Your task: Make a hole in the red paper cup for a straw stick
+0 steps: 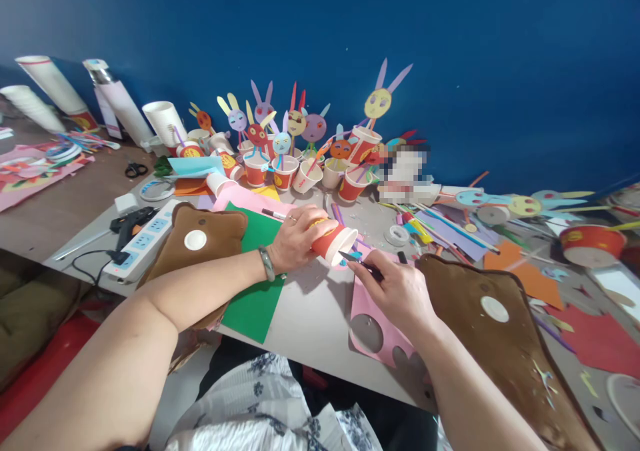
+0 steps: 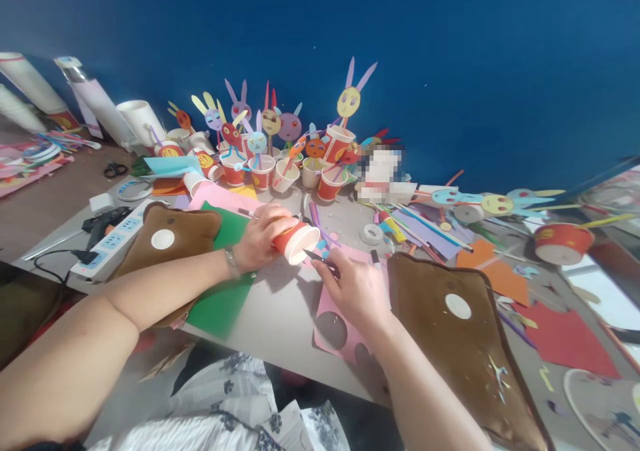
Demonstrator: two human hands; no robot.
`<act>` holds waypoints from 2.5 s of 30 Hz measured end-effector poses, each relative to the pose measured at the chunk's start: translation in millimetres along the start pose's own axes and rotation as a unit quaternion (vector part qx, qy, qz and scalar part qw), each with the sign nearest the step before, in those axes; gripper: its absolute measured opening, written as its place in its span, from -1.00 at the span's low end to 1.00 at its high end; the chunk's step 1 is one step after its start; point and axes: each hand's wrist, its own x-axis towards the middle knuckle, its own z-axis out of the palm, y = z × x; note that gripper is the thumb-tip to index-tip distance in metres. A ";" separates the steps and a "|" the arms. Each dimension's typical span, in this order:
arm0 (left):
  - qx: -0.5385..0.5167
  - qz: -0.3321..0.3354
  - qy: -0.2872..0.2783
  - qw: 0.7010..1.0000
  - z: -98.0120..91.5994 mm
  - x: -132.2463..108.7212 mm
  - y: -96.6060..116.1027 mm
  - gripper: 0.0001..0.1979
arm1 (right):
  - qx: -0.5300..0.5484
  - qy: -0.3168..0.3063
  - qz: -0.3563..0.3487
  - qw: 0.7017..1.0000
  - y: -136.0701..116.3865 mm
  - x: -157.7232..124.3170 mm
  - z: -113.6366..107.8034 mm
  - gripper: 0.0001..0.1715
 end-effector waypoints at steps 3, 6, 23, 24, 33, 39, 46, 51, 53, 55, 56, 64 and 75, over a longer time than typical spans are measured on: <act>-0.121 -0.103 0.001 0.987 -1.5 5.0 2.6 -0.45 | 0.062 0.068 -0.006 0.996 -2.4 -1.8 0.9 -0.57; -0.295 -0.291 -0.027 0.910 -1.1 10.8 6.5 -0.30 | 0.116 0.127 -0.005 0.985 -3.9 -2.5 1.5 -0.64; -0.522 -0.469 -0.136 0.700 3.2 11.7 26.0 -0.45 | 0.040 0.109 -0.002 0.993 -7.5 -4.3 -0.7 -0.60; -0.517 -0.471 -0.134 0.702 3.2 11.1 26.3 -0.47 | 0.031 0.107 -0.003 0.994 -7.1 -4.1 -0.3 -0.59; -0.476 -0.457 -0.136 0.739 4.3 6.3 27.4 -0.56 | -0.016 0.116 0.008 0.993 -3.2 -1.9 2.8 -0.54; -0.466 -0.443 -0.131 0.754 2.4 9.2 29.3 -0.55 | -0.042 0.115 0.013 0.992 -5.8 -2.7 1.4 -0.52; -0.395 -0.415 -0.136 0.808 3.8 6.3 23.6 -0.48 | -0.052 0.097 0.025 0.994 -6.0 -3.5 1.6 -0.50; -0.356 -0.414 -0.129 0.828 3.5 6.8 21.5 -0.45 | -0.040 0.062 0.040 0.996 -4.5 -1.7 -1.2 -0.49; -0.371 -0.423 -0.128 0.817 3.8 7.3 21.3 -0.46 | -0.013 0.036 0.050 0.998 -4.0 -0.4 -4.2 -0.50; -0.410 -0.435 -0.129 0.792 4.3 7.8 21.4 -0.49 | 0.028 0.014 0.059 0.998 -3.8 0.7 -7.7 -0.52; -0.431 -0.440 -0.130 0.777 4.5 7.9 21.5 -0.50 | 0.048 0.007 0.063 0.997 -3.9 1.2 -9.3 -0.52; -0.491 -0.460 -0.152 0.724 6.2 6.5 19.9 -0.40 | 0.113 0.010 0.071 0.991 -2.0 2.3 -13.0 -0.54; -0.535 -0.466 -0.161 0.685 6.4 3.3 20.4 -0.38 | 0.134 0.042 0.062 0.988 0.5 2.0 -11.3 -0.56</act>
